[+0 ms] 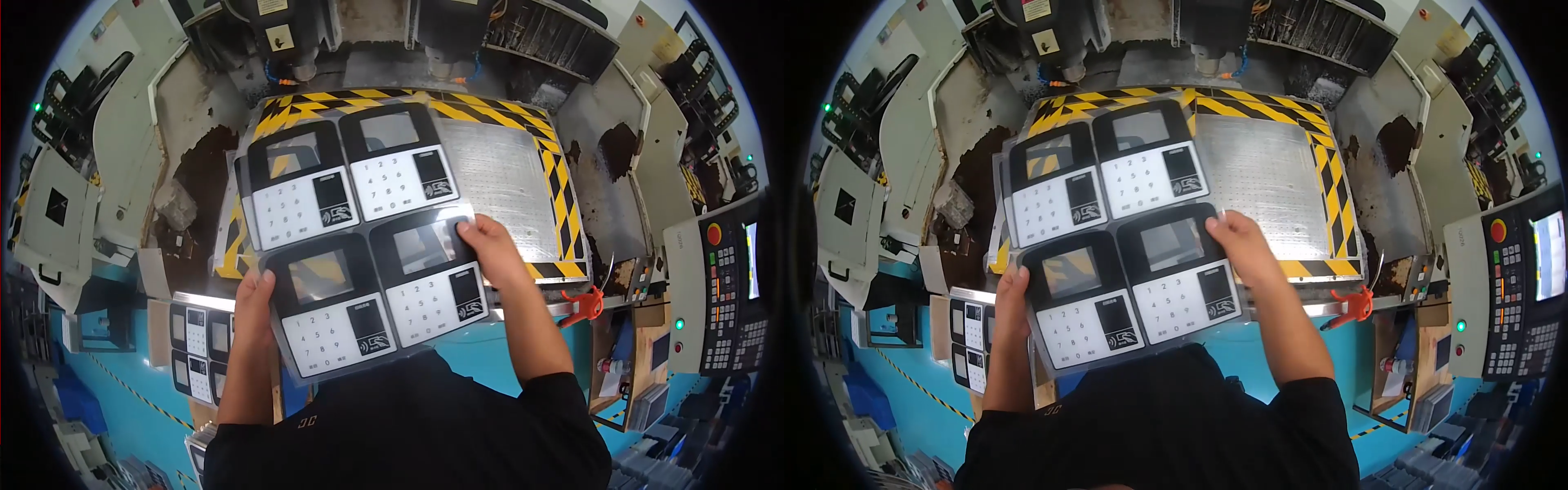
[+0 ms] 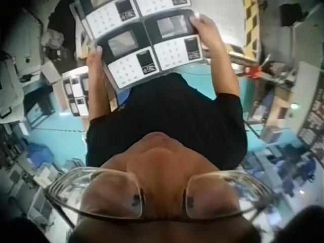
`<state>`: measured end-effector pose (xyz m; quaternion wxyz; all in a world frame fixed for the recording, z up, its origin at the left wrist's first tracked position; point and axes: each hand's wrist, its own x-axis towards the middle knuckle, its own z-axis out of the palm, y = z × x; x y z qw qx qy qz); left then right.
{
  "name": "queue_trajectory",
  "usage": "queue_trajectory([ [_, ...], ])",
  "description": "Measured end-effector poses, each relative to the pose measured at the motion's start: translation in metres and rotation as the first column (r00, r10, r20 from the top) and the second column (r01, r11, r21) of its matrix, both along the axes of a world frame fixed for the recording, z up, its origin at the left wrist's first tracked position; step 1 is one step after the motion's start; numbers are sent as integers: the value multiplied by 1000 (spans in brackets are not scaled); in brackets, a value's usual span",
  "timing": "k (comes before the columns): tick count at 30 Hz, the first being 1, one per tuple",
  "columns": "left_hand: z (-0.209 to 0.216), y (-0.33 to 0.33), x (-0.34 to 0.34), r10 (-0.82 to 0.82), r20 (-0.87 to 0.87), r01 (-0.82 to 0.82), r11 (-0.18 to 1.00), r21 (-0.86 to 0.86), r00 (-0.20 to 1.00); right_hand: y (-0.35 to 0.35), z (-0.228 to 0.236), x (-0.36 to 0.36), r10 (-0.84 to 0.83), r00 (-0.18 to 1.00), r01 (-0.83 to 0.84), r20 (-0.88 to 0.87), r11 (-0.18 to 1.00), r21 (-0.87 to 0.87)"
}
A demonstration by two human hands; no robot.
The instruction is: The person uses an air nozzle to spray a machine bed, places a sheet of control panels onto the bed, and presses it down by hand. After walking across the room and back, they repeat the process by spraying the bed and placing another sheet of control panels.
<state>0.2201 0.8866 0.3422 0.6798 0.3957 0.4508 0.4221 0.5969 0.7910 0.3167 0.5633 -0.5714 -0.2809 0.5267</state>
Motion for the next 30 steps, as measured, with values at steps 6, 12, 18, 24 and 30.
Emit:
queue_trajectory([
  [6,-12,41,-17,5,25,-5,1000,6,1000,-16,-7,167,-315,941,315,-122,949,-14],
  [12,-29,55,-64,-41,42,40,999,31,998,-24,-45,284,-377,925,371,-51,923,-100],
  [18,-51,80,-73,-57,-65,54,998,-45,996,2,-78,308,-22,645,487,764,782,-389],
  [24,-56,124,-52,-114,201,165,951,-260,973,48,-56,158,214,454,349,865,851,-393],
  [30,-74,218,-6,-324,169,351,921,-168,931,80,-54,-7,55,996,-68,-65,975,-210],
])
